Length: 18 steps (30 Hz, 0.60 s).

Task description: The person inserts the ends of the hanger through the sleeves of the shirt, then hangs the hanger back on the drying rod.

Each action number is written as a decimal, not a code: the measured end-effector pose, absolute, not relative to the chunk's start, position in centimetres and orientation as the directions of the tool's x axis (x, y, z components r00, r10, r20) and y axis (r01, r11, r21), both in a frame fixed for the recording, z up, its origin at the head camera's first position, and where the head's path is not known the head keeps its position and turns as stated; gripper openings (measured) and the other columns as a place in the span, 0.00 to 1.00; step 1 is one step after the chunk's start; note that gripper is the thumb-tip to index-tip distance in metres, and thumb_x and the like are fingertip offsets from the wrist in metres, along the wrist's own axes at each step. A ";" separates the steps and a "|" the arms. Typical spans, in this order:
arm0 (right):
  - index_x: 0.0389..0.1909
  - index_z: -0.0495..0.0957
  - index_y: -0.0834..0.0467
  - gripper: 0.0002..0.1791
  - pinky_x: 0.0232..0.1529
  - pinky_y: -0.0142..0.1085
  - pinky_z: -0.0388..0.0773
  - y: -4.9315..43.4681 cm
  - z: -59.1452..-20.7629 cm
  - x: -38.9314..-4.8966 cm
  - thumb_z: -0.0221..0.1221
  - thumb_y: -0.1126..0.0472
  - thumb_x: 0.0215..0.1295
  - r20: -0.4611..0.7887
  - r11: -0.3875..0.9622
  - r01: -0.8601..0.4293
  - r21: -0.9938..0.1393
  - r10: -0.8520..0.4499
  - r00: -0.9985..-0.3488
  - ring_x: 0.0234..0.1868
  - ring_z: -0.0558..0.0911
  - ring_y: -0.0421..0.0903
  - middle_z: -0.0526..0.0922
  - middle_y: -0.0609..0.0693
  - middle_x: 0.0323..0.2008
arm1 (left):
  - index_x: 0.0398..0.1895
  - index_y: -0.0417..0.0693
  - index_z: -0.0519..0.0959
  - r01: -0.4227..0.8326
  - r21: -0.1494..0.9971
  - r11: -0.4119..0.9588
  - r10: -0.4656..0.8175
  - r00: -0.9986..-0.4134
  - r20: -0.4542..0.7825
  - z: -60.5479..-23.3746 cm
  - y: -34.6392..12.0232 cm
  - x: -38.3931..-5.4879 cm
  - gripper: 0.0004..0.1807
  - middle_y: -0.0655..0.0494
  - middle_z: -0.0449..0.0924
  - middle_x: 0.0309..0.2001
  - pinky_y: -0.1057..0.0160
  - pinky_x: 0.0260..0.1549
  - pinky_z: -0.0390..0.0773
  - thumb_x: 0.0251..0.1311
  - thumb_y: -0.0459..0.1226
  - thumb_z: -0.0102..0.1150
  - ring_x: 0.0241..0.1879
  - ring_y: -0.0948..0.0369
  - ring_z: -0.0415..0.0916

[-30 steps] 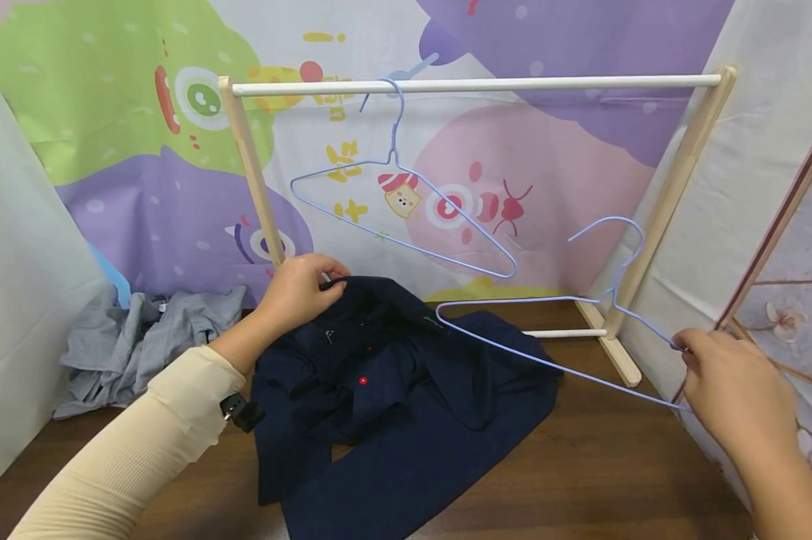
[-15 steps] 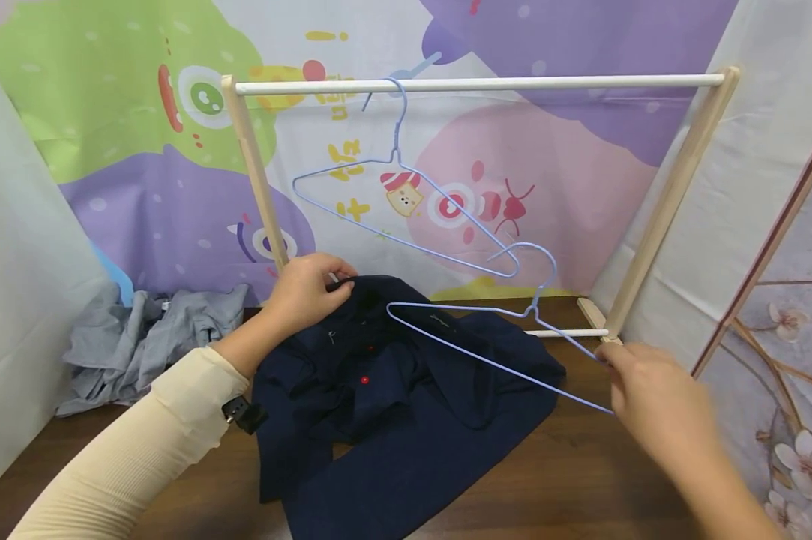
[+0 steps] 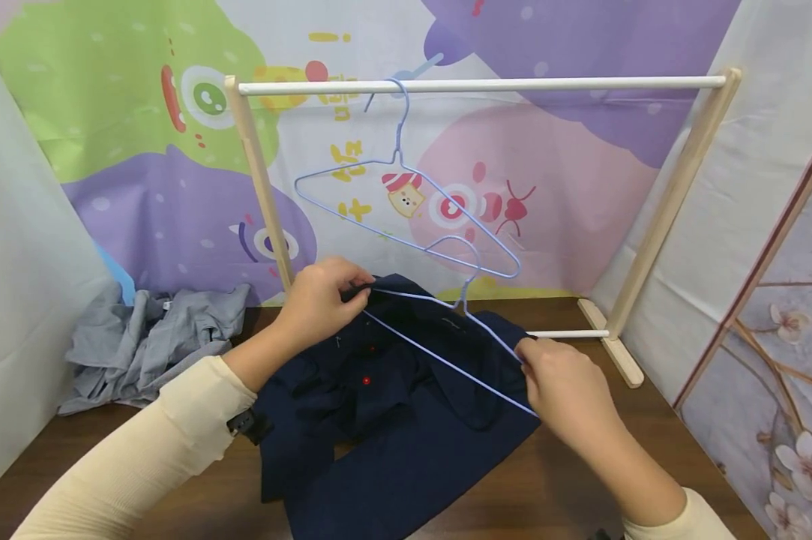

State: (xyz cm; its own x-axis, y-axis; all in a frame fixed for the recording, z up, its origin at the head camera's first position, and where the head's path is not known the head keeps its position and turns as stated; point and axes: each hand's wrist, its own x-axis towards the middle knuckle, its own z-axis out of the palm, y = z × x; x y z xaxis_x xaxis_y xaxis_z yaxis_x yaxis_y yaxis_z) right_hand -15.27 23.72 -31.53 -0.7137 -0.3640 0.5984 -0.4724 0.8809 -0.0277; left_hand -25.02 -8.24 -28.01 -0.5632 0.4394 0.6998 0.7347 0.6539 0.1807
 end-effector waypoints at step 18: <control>0.28 0.75 0.61 0.08 0.25 0.48 0.75 19.6 -33.3 -19.1 0.62 0.75 0.51 0.564 0.887 -0.448 -0.111 -0.315 -0.763 0.26 0.79 0.55 0.77 0.52 0.24 | 0.34 0.45 0.81 0.804 0.070 0.591 0.490 -0.426 0.761 -31.3 -6.9 -21.9 0.08 0.55 0.80 0.32 0.67 0.21 0.76 0.50 0.31 0.69 0.24 0.63 0.75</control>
State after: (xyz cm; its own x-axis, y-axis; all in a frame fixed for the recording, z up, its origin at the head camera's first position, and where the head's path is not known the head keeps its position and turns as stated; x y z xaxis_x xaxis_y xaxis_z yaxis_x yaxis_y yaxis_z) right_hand -19.09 19.56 -33.35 -0.7630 -0.3150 0.5644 -0.4484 0.8869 -0.1113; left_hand -21.85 -6.86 -31.26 -0.4263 0.4897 0.7606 0.8039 0.5907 0.0703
